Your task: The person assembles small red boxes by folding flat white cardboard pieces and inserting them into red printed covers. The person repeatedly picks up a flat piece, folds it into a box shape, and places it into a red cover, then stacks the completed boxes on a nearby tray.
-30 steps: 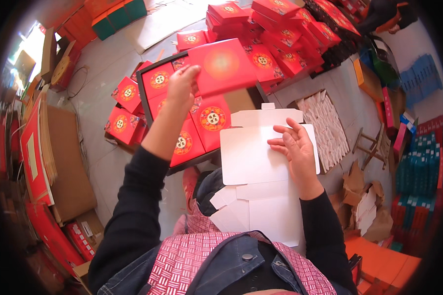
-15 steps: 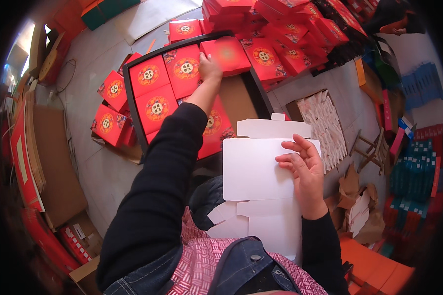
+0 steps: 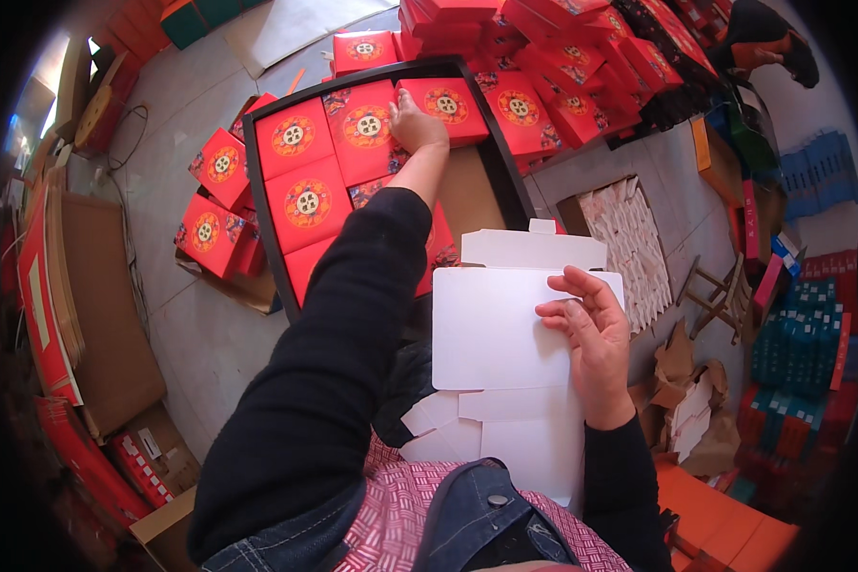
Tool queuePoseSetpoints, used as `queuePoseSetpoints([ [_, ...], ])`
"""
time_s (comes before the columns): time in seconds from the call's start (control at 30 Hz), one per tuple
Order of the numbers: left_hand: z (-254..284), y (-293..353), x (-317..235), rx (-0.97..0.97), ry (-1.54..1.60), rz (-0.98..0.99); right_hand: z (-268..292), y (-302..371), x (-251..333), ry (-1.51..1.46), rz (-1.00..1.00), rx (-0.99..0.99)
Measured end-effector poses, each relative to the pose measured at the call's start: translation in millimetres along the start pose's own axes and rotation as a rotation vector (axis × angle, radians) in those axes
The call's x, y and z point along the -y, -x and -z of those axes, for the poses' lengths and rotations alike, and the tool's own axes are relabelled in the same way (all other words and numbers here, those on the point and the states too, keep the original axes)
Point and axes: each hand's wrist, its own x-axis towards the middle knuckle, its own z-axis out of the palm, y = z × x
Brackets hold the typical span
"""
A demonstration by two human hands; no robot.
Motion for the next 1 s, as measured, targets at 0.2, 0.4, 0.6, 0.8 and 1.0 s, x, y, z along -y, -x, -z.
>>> queuePoseSetpoints([
  [0.2,-2.7,-7.4,6.1,0.2,-0.28,-0.132,-1.0,-1.9,-3.0,-0.001,-0.005,0.0],
  [0.4,2.9,-3.0,13.1,0.341,-0.185,-0.216,-4.6,-2.2,-5.4,-0.003,-0.004,0.021],
  [0.6,42.6,-4.9,31.7,0.466,-0.326,-0.555,-8.4,-5.1,-8.1,0.006,-0.021,0.04],
  [0.8,45.1,-7.4,20.7,0.542,-0.66,-0.508,-11.2,-6.5,-7.7,0.033,-0.027,0.04],
  [1.0,41.7,-5.0,19.2,0.548,-0.691,-0.427,-15.4,-5.9,-4.8,0.112,-0.018,0.059],
])
